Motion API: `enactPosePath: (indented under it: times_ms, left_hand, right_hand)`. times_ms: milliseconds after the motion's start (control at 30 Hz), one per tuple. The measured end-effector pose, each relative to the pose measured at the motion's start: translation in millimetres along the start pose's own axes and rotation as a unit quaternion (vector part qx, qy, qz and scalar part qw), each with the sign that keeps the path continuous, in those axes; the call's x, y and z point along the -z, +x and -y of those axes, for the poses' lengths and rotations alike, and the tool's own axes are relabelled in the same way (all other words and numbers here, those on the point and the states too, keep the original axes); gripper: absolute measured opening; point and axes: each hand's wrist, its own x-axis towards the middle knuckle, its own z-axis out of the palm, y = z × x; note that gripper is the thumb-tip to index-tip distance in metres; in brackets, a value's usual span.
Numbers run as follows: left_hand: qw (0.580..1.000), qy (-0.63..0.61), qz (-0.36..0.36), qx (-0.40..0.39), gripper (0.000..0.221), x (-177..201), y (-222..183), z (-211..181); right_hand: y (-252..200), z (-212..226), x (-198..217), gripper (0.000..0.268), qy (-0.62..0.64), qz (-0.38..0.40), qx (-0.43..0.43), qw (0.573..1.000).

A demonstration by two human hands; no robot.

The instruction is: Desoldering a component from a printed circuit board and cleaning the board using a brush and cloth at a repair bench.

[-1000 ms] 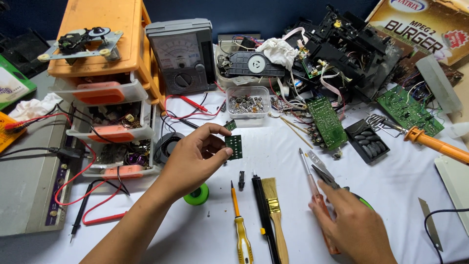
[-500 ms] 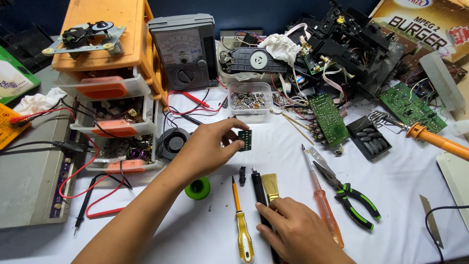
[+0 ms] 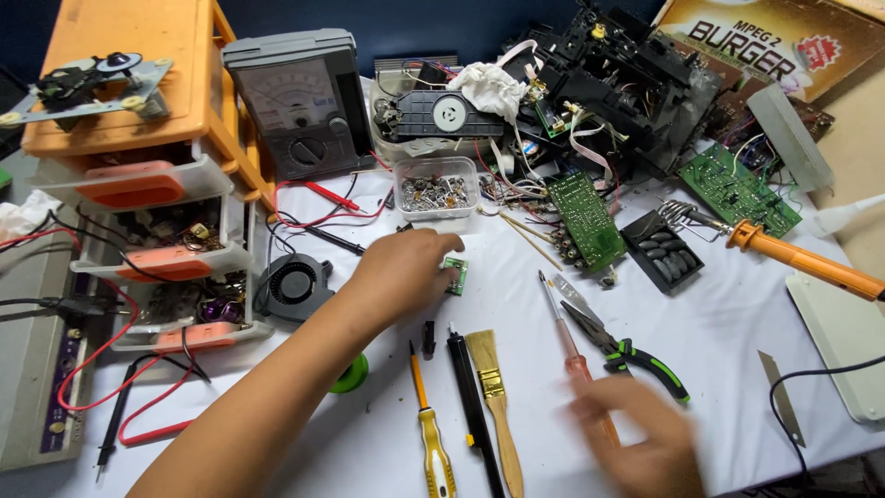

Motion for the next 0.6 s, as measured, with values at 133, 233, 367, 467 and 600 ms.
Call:
enactPosePath:
  times_ms: [133, 233, 367, 467, 600]
  left_hand:
    - [0.999, -0.03, -0.04, -0.018, 0.035, 16, -8, 5]
    - [0.996, -0.002, -0.033, -0.085, 0.038, 19, -10, 11]
    - [0.99, 0.012, -0.006, -0.143, 0.052, 3, 1, 15]
    - [0.988, 0.026, 0.014, -0.154, 0.056, -7, 8, 15]
    - [0.988, 0.031, 0.016, -0.15, 0.051, -9, 10, 12]
  right_hand:
    - [10, -56, 44, 0.015, 0.045, -0.243, -0.136, 0.959]
    - [29, -60, 66, 0.022, 0.296, -0.309, -0.206, 0.88]
    - [44, -71, 73, 0.027, 0.373, -0.295, -0.251, 0.843]
    - [58, -72, 70, 0.014, 0.393, -0.331, -0.252, 0.82]
    - [79, -69, 68, 0.023, 0.385, -0.347, -0.232, 0.823]
